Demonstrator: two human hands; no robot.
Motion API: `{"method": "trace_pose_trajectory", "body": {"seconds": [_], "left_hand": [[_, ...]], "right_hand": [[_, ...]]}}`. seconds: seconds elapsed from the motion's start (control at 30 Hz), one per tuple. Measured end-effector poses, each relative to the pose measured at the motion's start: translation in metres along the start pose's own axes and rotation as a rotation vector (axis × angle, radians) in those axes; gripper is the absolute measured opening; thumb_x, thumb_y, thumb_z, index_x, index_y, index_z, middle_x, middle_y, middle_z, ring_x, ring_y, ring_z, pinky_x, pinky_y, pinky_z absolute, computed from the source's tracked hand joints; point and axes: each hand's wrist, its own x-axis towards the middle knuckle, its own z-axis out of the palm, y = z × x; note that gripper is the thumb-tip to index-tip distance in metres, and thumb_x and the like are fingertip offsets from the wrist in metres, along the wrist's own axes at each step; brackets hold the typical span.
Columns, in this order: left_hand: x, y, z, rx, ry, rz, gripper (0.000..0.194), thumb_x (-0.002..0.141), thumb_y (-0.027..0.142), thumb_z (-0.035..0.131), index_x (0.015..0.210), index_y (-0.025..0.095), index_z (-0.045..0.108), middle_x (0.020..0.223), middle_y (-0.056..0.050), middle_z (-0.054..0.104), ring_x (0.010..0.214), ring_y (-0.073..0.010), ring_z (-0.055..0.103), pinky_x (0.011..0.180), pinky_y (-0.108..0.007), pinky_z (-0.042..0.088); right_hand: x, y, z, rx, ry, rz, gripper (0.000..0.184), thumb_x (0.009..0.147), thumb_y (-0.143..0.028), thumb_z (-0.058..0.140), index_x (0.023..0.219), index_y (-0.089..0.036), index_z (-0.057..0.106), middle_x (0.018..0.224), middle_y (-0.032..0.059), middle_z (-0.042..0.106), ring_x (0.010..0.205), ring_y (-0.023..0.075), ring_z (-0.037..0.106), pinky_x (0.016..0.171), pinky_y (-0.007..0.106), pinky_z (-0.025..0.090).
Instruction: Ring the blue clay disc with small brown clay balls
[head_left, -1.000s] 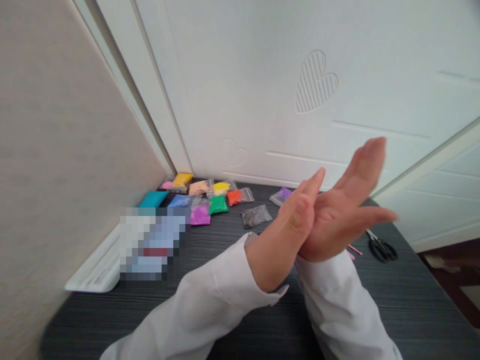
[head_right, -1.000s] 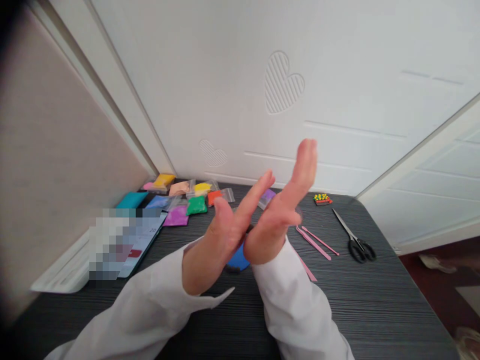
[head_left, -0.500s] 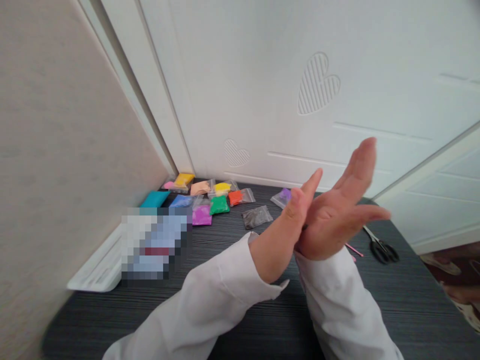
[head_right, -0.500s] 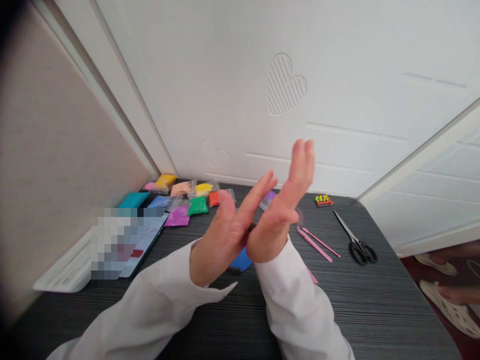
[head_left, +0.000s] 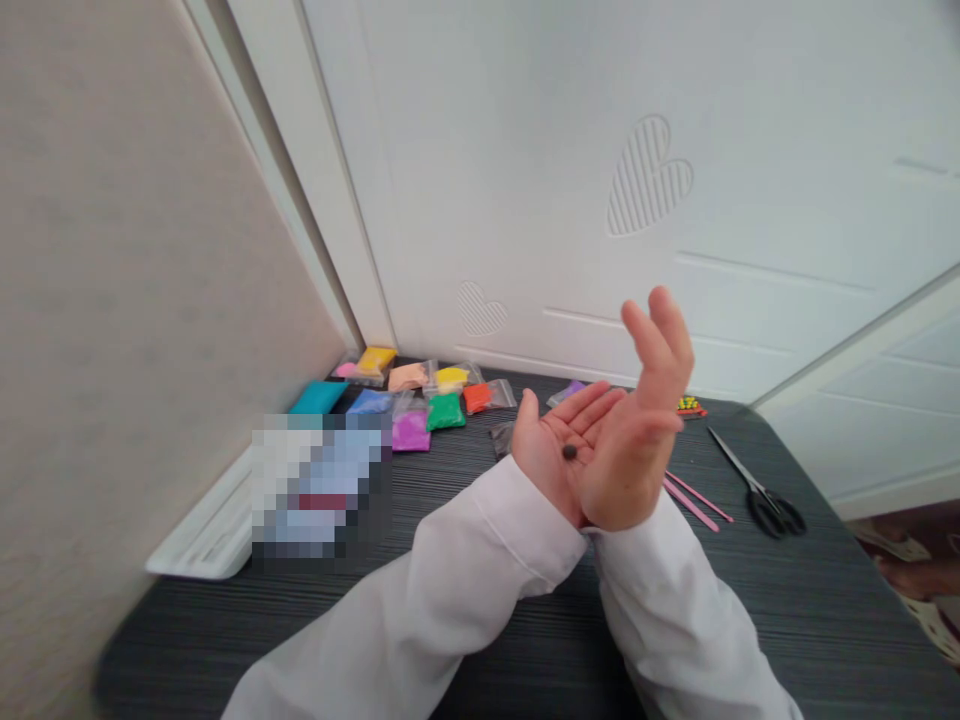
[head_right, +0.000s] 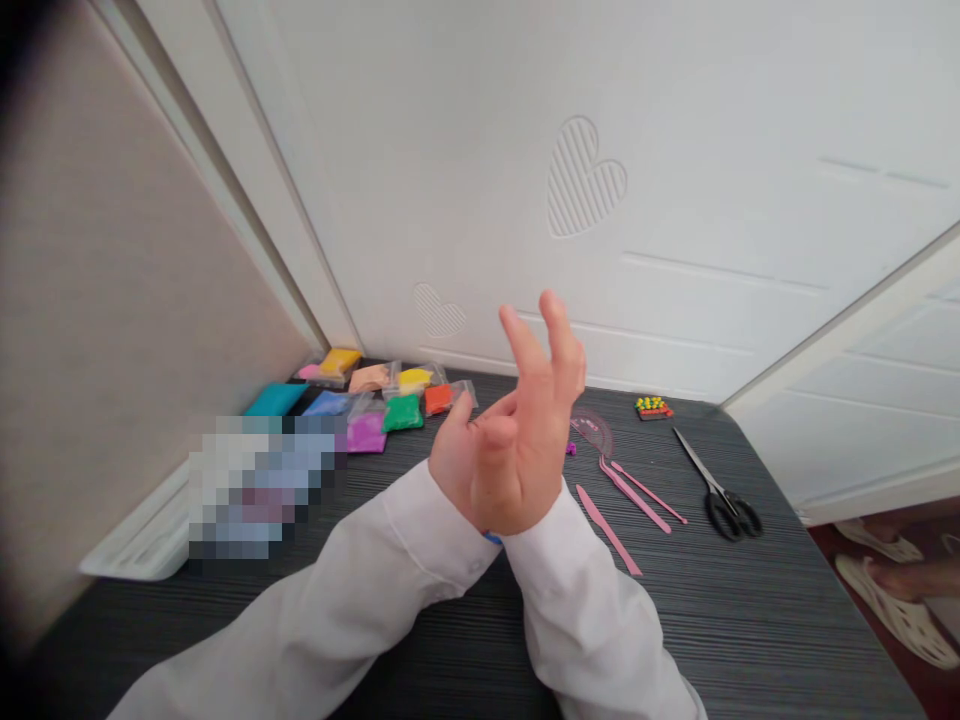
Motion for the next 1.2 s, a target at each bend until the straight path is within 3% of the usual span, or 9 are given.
{"method": "trace_pose_trajectory", "body": {"seconds": [0.1,0.17,0.27,0.37,0.47,0.63,0.87,1.03,1.2], "left_hand": [[-0.002,0.006,0.004,-0.111,0.04,0.03,0.067,0.082,0.054,0.016,0.089,0.004,0.059,0.094,-0.018,0.062,0.091,-0.0217,0.06,0.083,-0.032,0.046],[-0.003,0.013,0.006,-0.134,0.0,0.081,0.064,0.083,0.052,0.019,0.086,0.004,0.06,0.088,-0.017,0.063,0.085,-0.0204,0.062,0.079,-0.03,0.048],[-0.003,0.024,0.007,-0.101,-0.027,0.145,0.061,0.084,0.049,0.019,0.084,0.005,0.061,0.084,-0.015,0.065,0.082,-0.019,0.062,0.079,-0.031,0.048],[-0.004,0.033,0.009,-0.027,-0.025,0.221,0.058,0.083,0.05,0.021,0.083,0.007,0.062,0.088,-0.013,0.065,0.086,-0.0186,0.061,0.082,-0.031,0.047],[-0.006,0.036,0.01,0.039,-0.018,0.286,0.057,0.082,0.051,0.022,0.083,0.01,0.062,0.093,-0.012,0.065,0.09,-0.018,0.06,0.085,-0.03,0.045],[-0.009,0.035,0.01,0.107,-0.043,0.321,0.057,0.081,0.052,0.023,0.087,0.011,0.062,0.095,-0.01,0.065,0.096,-0.0169,0.058,0.09,-0.028,0.041],[-0.012,0.039,0.015,0.219,-0.056,0.353,0.05,0.079,0.052,0.03,0.089,0.014,0.061,0.096,-0.008,0.063,0.099,-0.0172,0.055,0.089,-0.029,0.039],[-0.016,0.047,0.017,0.562,-0.104,0.432,0.025,0.076,0.035,0.047,0.083,0.016,0.062,0.088,-0.004,0.063,0.09,-0.0165,0.056,0.083,-0.03,0.041],[-0.021,0.061,0.017,0.904,-0.204,0.385,0.022,0.074,0.032,0.052,0.083,0.015,0.064,0.089,-0.005,0.063,0.091,-0.0184,0.054,0.084,-0.033,0.038]], "right_hand": [[0.006,0.005,-0.009,0.207,0.143,0.042,0.052,0.086,-0.043,0.009,0.111,-0.019,0.048,0.126,0.0092,0.04,0.12,0.022,0.035,0.097,0.046,0.028],[0.013,0.005,-0.023,0.264,0.116,0.086,0.035,0.087,-0.035,0.026,0.098,-0.02,0.056,0.108,0.0071,0.053,0.106,0.0194,0.048,0.088,0.041,0.038],[0.022,0.005,-0.045,0.185,-0.24,0.139,0.015,0.081,-0.025,0.046,0.083,-0.021,0.06,0.079,0.001,0.059,0.076,0.0123,0.054,0.071,0.029,0.043],[0.024,0.005,-0.053,0.017,-0.708,0.115,0.012,0.077,-0.025,0.053,0.085,-0.023,0.061,0.077,-0.0018,0.06,0.069,0.0102,0.052,0.065,0.025,0.041],[0.019,0.006,-0.044,-0.11,-0.884,0.086,0.016,0.076,-0.026,0.053,0.09,-0.023,0.06,0.084,-0.0012,0.061,0.076,0.0119,0.053,0.066,0.026,0.04],[0.012,0.008,-0.03,-0.187,-0.926,0.072,0.017,0.076,-0.031,0.052,0.087,-0.022,0.06,0.083,0.0005,0.06,0.074,0.0132,0.051,0.063,0.027,0.039],[0.019,0.008,-0.037,-0.069,-0.847,0.104,0.015,0.076,-0.023,0.053,0.089,-0.022,0.059,0.077,-0.0032,0.058,0.068,0.0087,0.049,0.061,0.023,0.038],[0.025,0.011,-0.049,-0.028,-0.699,0.117,0.021,0.078,-0.022,0.05,0.098,-0.022,0.057,0.079,-0.0029,0.058,0.067,0.0074,0.05,0.065,0.022,0.04],[0.027,0.013,-0.054,-0.048,-0.617,0.092,0.023,0.079,-0.023,0.049,0.101,-0.024,0.057,0.077,-0.0029,0.059,0.065,0.0074,0.05,0.061,0.021,0.04]]}}
